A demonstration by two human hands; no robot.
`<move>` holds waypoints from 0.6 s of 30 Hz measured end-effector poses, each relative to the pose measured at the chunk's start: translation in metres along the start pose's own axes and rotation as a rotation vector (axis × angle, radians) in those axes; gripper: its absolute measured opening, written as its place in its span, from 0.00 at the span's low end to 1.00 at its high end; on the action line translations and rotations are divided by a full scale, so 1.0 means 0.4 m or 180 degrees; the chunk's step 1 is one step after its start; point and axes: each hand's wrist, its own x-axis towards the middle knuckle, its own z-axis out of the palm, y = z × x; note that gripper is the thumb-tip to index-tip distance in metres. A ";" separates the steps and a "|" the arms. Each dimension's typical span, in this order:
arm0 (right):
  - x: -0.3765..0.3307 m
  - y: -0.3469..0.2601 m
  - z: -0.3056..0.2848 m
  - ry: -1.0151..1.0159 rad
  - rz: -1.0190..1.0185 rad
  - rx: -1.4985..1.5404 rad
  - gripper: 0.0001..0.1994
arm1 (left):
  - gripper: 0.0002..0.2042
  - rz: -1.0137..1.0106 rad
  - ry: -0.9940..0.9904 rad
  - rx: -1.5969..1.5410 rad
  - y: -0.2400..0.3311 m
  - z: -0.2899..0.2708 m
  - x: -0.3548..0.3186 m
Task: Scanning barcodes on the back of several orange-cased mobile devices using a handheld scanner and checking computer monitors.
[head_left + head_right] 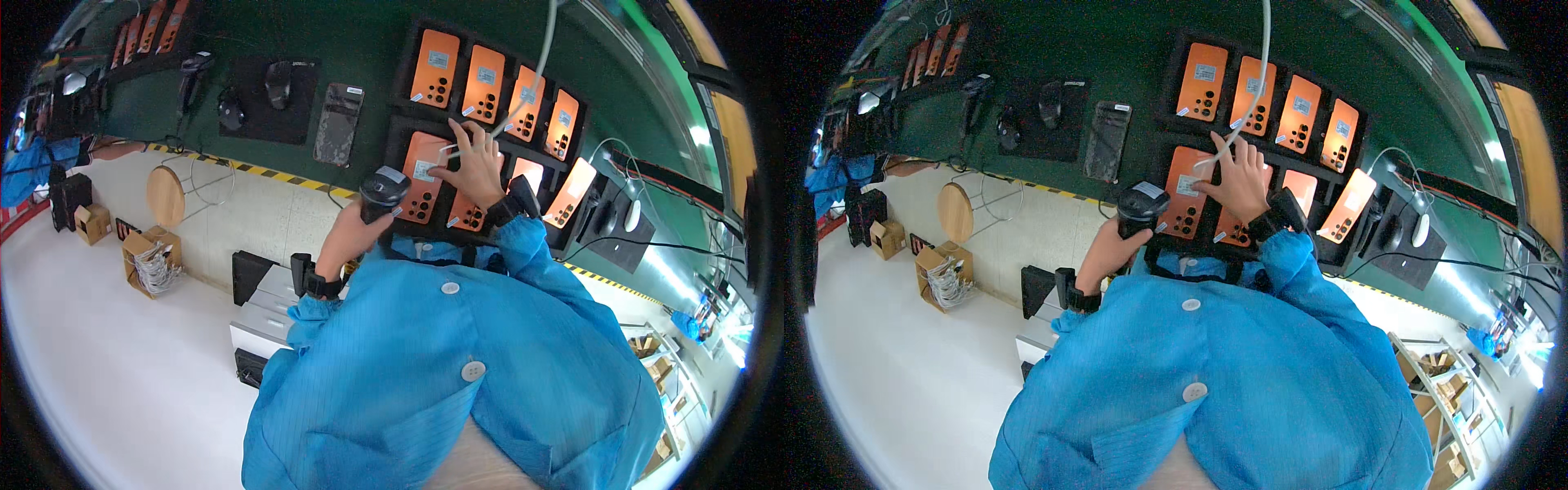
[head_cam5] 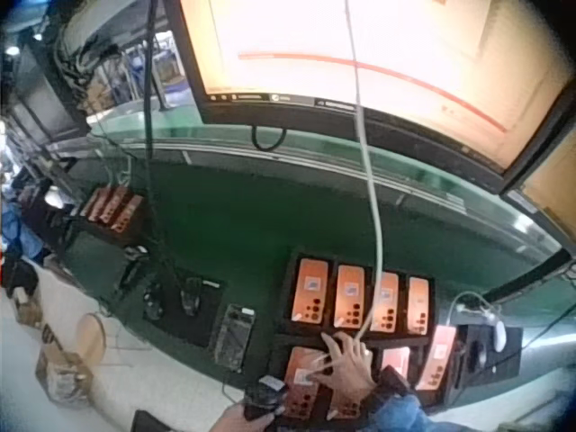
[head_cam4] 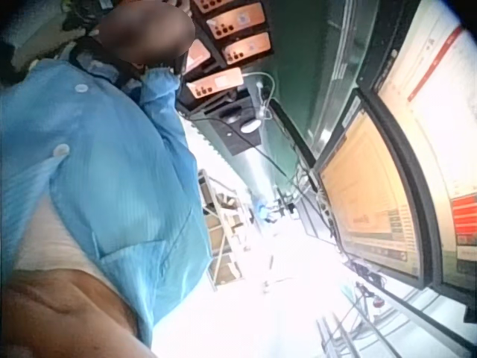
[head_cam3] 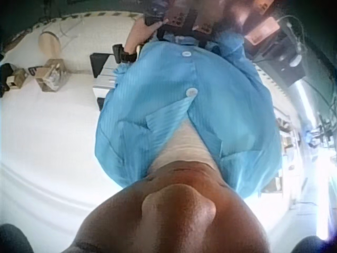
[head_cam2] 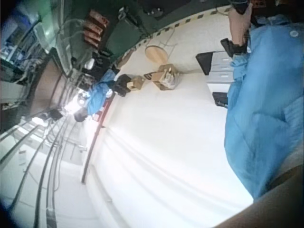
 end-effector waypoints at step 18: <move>-0.020 0.003 0.010 0.0208 -0.0097 0.0244 0.44 | 0.10 0.0240 -0.0403 -0.0245 -0.010 0.090 0.022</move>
